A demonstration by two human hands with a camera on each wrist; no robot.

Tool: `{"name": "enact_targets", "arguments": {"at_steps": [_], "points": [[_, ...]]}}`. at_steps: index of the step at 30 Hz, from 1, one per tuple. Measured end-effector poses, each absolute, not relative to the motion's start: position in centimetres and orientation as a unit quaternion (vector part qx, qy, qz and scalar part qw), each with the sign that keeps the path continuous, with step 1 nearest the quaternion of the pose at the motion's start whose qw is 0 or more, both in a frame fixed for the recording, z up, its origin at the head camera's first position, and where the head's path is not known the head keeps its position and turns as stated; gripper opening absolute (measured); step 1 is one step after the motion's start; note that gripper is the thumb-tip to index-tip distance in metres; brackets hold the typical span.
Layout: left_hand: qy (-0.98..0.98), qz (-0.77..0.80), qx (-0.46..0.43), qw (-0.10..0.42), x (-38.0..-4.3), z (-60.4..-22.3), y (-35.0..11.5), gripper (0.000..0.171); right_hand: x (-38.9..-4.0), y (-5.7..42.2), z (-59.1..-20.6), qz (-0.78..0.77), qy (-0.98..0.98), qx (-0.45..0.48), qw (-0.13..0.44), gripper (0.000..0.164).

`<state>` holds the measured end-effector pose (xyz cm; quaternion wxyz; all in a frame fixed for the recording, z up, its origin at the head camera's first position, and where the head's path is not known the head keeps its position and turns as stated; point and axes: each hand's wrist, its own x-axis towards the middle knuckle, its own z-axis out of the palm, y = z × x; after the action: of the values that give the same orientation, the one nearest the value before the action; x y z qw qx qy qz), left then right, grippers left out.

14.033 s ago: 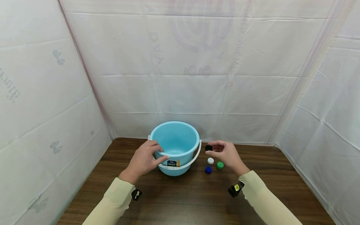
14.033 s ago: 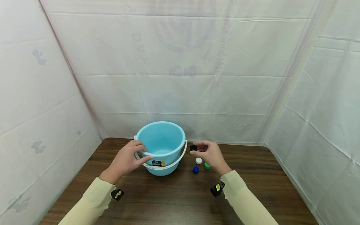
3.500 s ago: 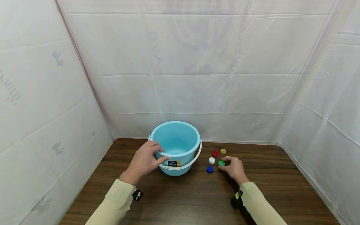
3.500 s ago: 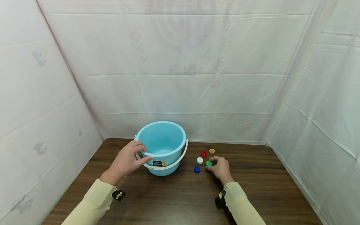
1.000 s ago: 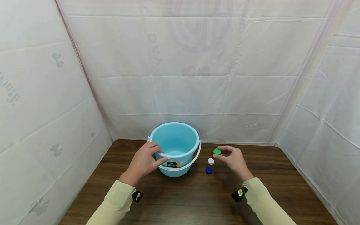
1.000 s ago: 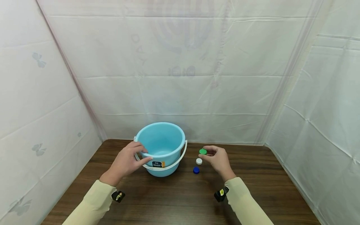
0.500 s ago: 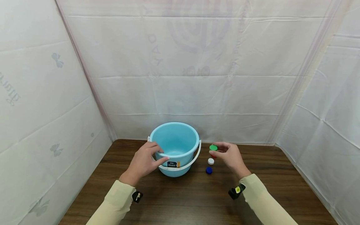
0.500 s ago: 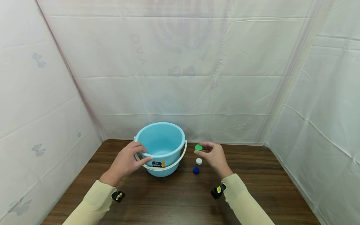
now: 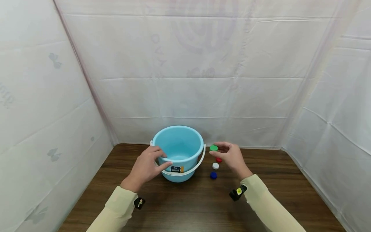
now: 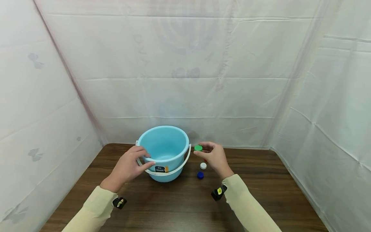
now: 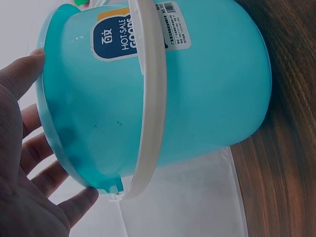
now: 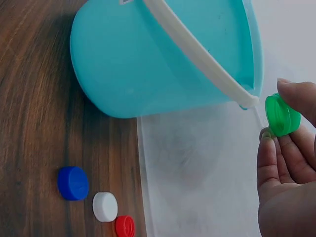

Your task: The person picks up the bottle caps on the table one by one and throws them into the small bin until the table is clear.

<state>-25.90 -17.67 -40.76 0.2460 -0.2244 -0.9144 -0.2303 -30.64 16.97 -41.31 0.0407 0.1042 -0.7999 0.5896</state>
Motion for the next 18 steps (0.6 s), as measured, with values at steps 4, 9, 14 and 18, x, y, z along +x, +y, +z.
{"name": "enact_targets", "arguments": {"at_steps": [4,9,14,18], "points": [[-0.916,-0.228,-0.222,0.245,-25.9,-40.8,-17.7,0.028,-30.7,16.4,-40.8,0.586,-0.802,0.107,0.042,0.052],[-0.916,-0.229,-0.222,0.244,-25.9,-40.8,-17.7,0.029,-30.9,15.6,-40.0,0.581,-0.803,0.125,0.05,0.048],[-0.916,-0.231,-0.222,0.243,-25.9,-40.7,-17.7,0.029,-31.0,14.7,-39.5,0.584,-0.799,0.137,0.049,0.044],[-0.916,-0.23,-0.223,0.243,-25.9,-40.8,-17.7,0.029,-31.2,14.1,-39.2,0.589,-0.793,0.145,0.048,0.042]]}}
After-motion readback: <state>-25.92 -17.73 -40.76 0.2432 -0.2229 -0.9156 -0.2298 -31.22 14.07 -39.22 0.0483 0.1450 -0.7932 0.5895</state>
